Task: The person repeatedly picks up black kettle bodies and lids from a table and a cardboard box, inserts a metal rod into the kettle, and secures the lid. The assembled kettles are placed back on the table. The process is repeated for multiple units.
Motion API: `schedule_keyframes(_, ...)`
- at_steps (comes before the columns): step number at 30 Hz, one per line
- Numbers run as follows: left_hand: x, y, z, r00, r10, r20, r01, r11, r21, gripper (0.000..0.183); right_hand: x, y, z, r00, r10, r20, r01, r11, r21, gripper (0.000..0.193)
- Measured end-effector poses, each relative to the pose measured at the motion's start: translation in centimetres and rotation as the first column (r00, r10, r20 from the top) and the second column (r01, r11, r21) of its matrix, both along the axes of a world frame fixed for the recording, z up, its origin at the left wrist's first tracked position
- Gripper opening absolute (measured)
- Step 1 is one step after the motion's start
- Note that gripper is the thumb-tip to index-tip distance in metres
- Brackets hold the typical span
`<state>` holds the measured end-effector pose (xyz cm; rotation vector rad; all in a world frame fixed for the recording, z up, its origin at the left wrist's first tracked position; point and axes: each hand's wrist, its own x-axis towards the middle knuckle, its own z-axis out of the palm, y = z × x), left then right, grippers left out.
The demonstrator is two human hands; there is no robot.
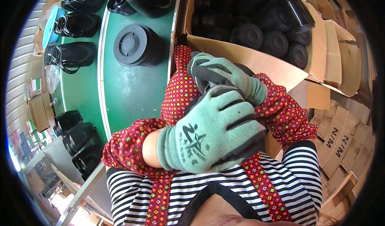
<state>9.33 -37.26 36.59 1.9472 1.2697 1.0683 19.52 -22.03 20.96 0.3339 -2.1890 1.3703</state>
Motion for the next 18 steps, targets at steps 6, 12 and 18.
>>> schedule_keyframes(6, 4.3, 1.7, 1.9, 0.972, 0.206, -0.116, -0.218, 0.971, -0.098, 0.044, 0.8, -0.3, -1.9, 0.994, 0.093, 0.053, -0.069, 0.936, -0.346, 0.052)
schedule_keyframes(12, -1.0, -0.2, -1.5, 0.928, -0.109, 0.356, 0.085, 0.993, 0.082, 0.035, 2.2, -1.0, 2.6, 0.981, -0.192, -0.002, 0.191, 0.976, 0.101, 0.037)
schedule_keyframes(18, -5.8, -1.9, -3.6, 0.589, -0.077, 0.805, 0.163, 0.986, -0.024, 0.059, 3.5, 0.4, 10.8, 0.867, -0.206, 0.453, 0.072, 0.953, 0.294, 0.061)
